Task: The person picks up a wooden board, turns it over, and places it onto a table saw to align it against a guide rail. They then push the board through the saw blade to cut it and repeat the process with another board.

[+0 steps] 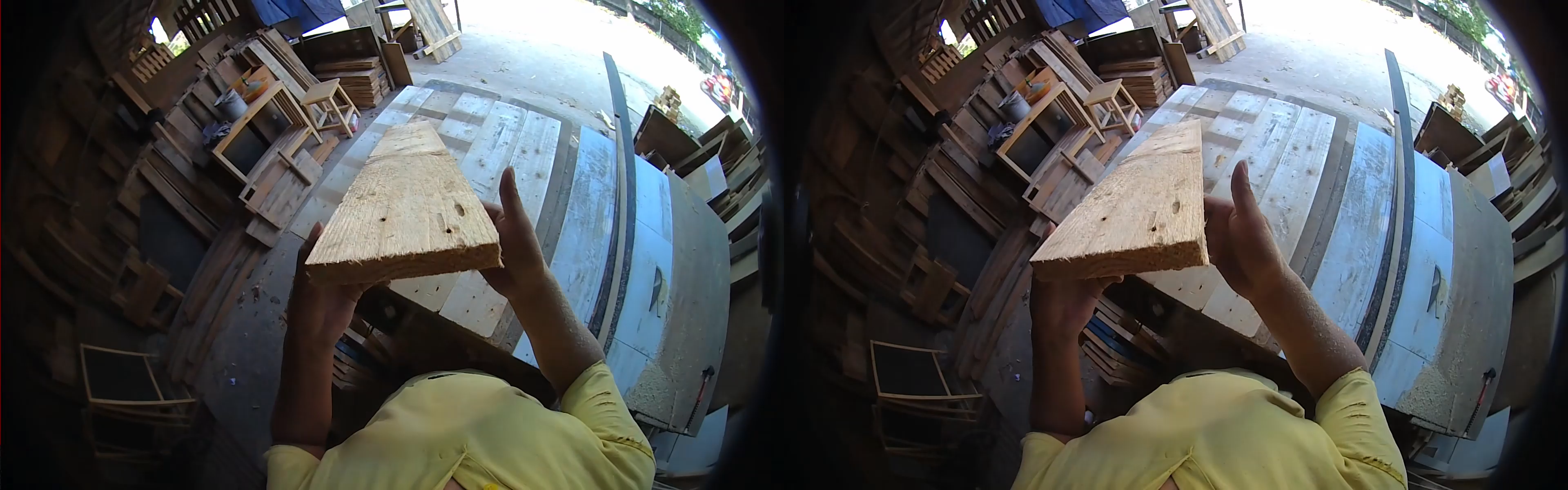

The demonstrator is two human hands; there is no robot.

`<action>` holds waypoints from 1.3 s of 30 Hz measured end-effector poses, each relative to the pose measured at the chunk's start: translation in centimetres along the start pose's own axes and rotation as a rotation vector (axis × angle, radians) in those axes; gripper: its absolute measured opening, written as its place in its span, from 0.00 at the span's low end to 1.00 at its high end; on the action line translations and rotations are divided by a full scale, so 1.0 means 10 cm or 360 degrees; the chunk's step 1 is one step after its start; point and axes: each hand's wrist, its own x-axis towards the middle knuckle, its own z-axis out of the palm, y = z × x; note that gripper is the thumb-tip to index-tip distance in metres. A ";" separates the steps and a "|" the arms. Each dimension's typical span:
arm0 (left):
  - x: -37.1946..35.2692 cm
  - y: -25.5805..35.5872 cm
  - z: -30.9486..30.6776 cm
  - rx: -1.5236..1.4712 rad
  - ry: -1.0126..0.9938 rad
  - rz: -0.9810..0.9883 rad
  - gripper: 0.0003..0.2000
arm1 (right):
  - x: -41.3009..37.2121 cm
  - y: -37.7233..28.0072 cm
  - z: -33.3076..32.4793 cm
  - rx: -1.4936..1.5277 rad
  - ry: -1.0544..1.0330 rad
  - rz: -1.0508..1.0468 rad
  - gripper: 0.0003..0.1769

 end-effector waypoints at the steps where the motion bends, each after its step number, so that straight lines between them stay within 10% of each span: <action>1: 0.02 -0.01 0.01 -0.0003 -0.0007 -0.0009 0.28 | -0.01 -0.04 0.01 -0.0006 0.0015 -0.0025 0.53; 6: 0.09 -0.01 0.11 0.0093 0.0023 -0.0009 0.28 | -0.01 -0.11 -0.17 0.0044 -0.0289 -0.0007 0.49; 12: 0.08 -0.12 0.09 0.0656 0.0780 0.0191 0.29 | -0.14 0.07 -0.41 -0.1037 0.0402 -0.0337 0.42; 15: 0.08 -0.03 0.40 0.1123 0.0556 0.0002 0.34 | -0.40 0.13 -0.34 -0.1750 0.0172 -0.0586 0.39; 20: 0.07 -0.33 0.84 0.2349 -0.0346 0.0147 0.37 | -0.72 0.33 -0.47 -0.0397 0.0130 -0.0025 0.53; 23: 0.12 -0.44 0.77 0.2594 -0.0648 0.0595 0.37 | -0.84 0.44 -0.59 0.0246 -0.0236 -0.0306 0.57; 26: 0.22 -0.32 0.83 0.2469 -0.0764 0.0383 0.33 | -0.87 0.55 -0.78 0.0300 0.0032 -0.0307 0.49; 33: 0.24 -0.20 0.41 0.1355 0.0327 0.0640 0.26 | -0.73 0.11 -0.38 0.0349 0.0241 -0.0476 0.32; 39: 0.16 -0.50 0.29 0.1321 0.0071 0.0166 0.31 | -0.67 -0.16 -0.18 0.0330 0.0177 -0.0512 0.36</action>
